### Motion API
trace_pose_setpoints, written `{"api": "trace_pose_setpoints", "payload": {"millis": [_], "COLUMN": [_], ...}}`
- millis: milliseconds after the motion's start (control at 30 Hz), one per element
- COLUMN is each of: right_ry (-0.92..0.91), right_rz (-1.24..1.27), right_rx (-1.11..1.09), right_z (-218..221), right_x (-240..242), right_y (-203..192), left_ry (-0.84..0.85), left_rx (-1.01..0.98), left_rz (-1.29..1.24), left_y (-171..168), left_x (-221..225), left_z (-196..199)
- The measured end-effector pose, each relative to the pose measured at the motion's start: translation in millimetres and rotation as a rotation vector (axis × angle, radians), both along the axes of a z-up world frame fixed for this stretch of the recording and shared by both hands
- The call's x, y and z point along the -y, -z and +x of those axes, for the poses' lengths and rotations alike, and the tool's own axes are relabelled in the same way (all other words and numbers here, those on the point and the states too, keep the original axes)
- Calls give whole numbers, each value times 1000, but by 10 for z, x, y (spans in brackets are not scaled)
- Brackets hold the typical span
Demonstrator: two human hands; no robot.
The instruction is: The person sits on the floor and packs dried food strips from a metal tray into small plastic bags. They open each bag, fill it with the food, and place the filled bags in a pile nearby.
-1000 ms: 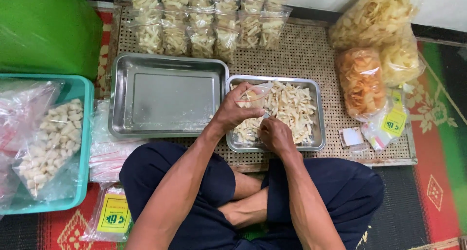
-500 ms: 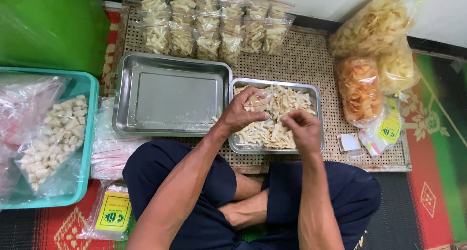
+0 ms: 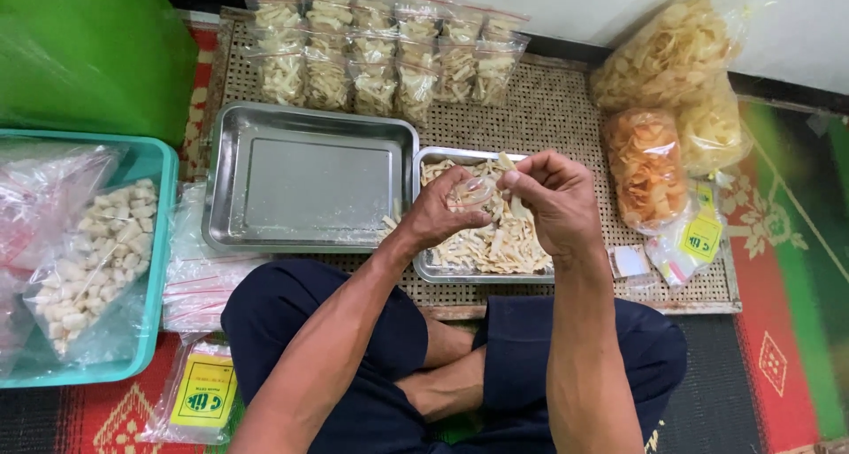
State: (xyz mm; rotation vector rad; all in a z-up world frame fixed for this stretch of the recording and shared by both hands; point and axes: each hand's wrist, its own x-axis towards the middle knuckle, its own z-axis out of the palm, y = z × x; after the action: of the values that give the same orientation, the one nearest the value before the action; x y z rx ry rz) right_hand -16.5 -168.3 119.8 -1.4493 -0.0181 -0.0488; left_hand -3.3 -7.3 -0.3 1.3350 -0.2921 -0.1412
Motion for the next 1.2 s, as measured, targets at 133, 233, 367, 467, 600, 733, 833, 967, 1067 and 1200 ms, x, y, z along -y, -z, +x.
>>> {"api": "trace_pose_setpoints", "payload": {"millis": [133, 233, 367, 467, 600, 733, 833, 967, 1067, 1200], "right_ry": [-19, -21, 12, 49, 135, 205, 157, 155, 131, 38], "right_rz": [-2, -36, -100, -125, -261, -562, -780, -832, -838, -887], "right_rx": [-82, -125, -117, -64, 92, 387, 772, 972, 993, 885], "right_z": [-15, -4, 13, 30, 62, 102, 100, 2, -36, -69], "right_x": [-24, -72, -147, -127, -80, -33, -74, -194, -180, -78], "right_y": [13, -42, -37, -19, 63, 174, 321, 424, 427, 268], "left_ry": [-14, -19, 4, 14, 40, 91, 117, 134, 141, 145], "left_rx": [-2, 24, 16, 20, -2, -38, -14, -21, -39, -55], "left_rz": [16, 63, 58, 31, 7, -52, -100, -172, -215, -163], "left_y": [0, 39, -76, -11, -23, -166, -268, -363, -362, -289], "left_x": [-7, 23, 15, 23, 13, 13, -28, -66, -86, -21], "left_z": [-37, -21, -90, -86, -95, -150, -117, -126, -155, -98]}}
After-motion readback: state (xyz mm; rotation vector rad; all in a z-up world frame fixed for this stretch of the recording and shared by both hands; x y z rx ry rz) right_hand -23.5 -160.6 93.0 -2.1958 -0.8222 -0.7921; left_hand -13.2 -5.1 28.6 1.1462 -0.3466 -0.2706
